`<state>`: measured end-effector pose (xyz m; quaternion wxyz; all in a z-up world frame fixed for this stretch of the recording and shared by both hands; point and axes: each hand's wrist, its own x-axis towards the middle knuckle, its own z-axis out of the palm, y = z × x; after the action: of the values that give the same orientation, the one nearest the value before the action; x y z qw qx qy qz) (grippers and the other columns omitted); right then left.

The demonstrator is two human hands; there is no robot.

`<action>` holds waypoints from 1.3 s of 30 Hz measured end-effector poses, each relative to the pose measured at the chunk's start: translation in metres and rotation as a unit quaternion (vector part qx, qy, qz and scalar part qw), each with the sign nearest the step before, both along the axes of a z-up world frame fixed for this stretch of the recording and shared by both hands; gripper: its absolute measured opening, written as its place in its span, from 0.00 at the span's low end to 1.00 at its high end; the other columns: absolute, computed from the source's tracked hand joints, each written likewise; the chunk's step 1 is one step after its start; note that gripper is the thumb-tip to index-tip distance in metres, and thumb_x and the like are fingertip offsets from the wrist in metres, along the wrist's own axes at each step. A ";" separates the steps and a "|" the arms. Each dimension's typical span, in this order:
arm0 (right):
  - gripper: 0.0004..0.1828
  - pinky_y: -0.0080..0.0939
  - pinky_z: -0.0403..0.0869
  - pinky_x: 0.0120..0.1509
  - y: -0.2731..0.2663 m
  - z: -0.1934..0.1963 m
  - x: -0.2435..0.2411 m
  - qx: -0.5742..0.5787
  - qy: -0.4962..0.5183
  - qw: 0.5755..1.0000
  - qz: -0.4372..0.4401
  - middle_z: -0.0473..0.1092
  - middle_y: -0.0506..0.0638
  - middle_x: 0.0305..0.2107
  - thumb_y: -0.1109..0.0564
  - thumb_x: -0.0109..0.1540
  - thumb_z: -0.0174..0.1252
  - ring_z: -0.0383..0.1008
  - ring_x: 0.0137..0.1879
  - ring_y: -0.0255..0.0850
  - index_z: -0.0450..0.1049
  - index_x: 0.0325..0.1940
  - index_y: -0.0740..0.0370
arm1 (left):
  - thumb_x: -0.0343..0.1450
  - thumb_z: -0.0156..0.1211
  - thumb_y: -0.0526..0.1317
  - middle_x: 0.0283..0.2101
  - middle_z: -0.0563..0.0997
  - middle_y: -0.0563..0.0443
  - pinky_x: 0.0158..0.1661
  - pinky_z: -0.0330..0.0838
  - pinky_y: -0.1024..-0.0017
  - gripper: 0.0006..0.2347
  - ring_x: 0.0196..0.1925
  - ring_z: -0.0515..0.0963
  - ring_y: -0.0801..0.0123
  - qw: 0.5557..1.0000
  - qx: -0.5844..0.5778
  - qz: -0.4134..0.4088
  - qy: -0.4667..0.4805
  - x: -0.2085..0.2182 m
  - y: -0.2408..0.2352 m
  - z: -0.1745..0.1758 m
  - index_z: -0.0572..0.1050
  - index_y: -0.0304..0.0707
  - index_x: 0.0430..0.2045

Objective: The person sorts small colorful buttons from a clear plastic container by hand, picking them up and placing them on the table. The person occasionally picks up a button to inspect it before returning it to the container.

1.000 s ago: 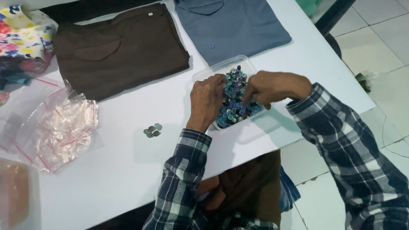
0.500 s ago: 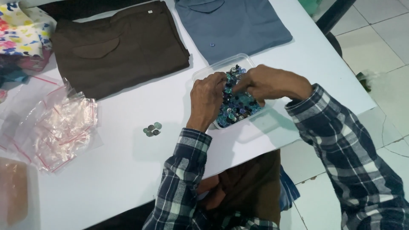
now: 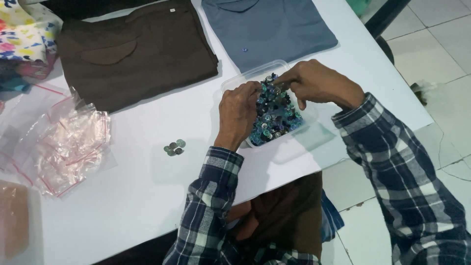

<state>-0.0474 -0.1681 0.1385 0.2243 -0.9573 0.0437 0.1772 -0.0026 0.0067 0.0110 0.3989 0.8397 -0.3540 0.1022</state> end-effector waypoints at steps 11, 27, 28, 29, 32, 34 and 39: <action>0.11 0.45 0.78 0.31 -0.005 -0.091 0.014 -0.271 -0.103 0.944 0.155 0.76 0.60 0.19 0.67 0.56 0.59 0.81 0.26 0.49 0.81 0.41 0.70 | 0.72 0.57 0.32 0.34 0.82 0.57 0.46 0.72 0.69 0.07 0.38 0.84 0.70 1.000 -0.004 0.023 -0.001 0.000 -0.005 -0.008 0.74 0.48 0.40; 0.05 0.47 0.79 0.33 -0.005 -0.097 0.009 -0.323 -0.137 0.909 0.225 0.76 0.55 0.21 0.67 0.54 0.58 0.80 0.28 0.46 0.79 0.30 0.68 | 0.72 0.57 0.31 0.32 0.82 0.56 0.48 0.72 0.69 0.07 0.38 0.84 0.70 1.000 -0.003 0.030 0.010 0.000 -0.004 -0.010 0.75 0.48 0.39; 0.05 0.47 0.79 0.33 -0.004 -0.098 0.010 -0.322 -0.135 0.910 0.224 0.76 0.55 0.21 0.67 0.54 0.58 0.80 0.28 0.46 0.79 0.30 0.68 | 0.72 0.57 0.31 0.32 0.82 0.56 0.48 0.72 0.69 0.07 0.38 0.84 0.70 1.000 -0.002 0.029 0.011 0.000 -0.005 -0.011 0.75 0.48 0.39; 0.06 0.51 0.79 0.35 -0.004 -0.097 0.011 -0.315 -0.134 0.914 0.217 0.77 0.57 0.24 0.67 0.54 0.59 0.80 0.31 0.50 0.80 0.33 0.68 | 0.71 0.58 0.32 0.31 0.81 0.57 0.48 0.72 0.69 0.07 0.37 0.84 0.71 0.999 -0.002 0.032 0.008 0.001 -0.006 -0.012 0.75 0.48 0.39; 0.07 0.54 0.79 0.37 -0.013 -0.094 0.019 -0.309 -0.136 0.917 0.212 0.78 0.57 0.27 0.66 0.54 0.62 0.81 0.33 0.54 0.80 0.36 0.65 | 0.72 0.58 0.32 0.30 0.81 0.58 0.48 0.71 0.69 0.07 0.37 0.84 0.72 0.999 0.001 0.035 0.002 0.001 -0.005 -0.013 0.74 0.48 0.40; 0.07 0.54 0.80 0.37 -0.011 -0.073 0.017 -0.311 -0.139 0.916 0.212 0.77 0.56 0.27 0.65 0.53 0.64 0.81 0.33 0.53 0.80 0.35 0.63 | 0.72 0.57 0.33 0.30 0.80 0.58 0.49 0.71 0.69 0.07 0.37 0.83 0.72 0.999 0.003 0.033 -0.001 0.001 -0.007 -0.014 0.74 0.48 0.40; 0.12 0.59 0.79 0.46 0.010 -0.019 0.005 -0.188 -0.082 0.973 0.103 0.80 0.64 0.36 0.65 0.61 0.58 0.81 0.44 0.61 0.82 0.46 0.62 | 0.73 0.56 0.34 0.30 0.80 0.60 0.50 0.71 0.71 0.07 0.37 0.83 0.74 0.999 0.011 0.036 -0.004 0.003 -0.009 -0.018 0.73 0.50 0.42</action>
<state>-0.0422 -0.1583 0.1195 0.0232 -0.9929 -0.0409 0.1092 0.0000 -0.0023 -0.0069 0.3843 0.8557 -0.3267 0.1159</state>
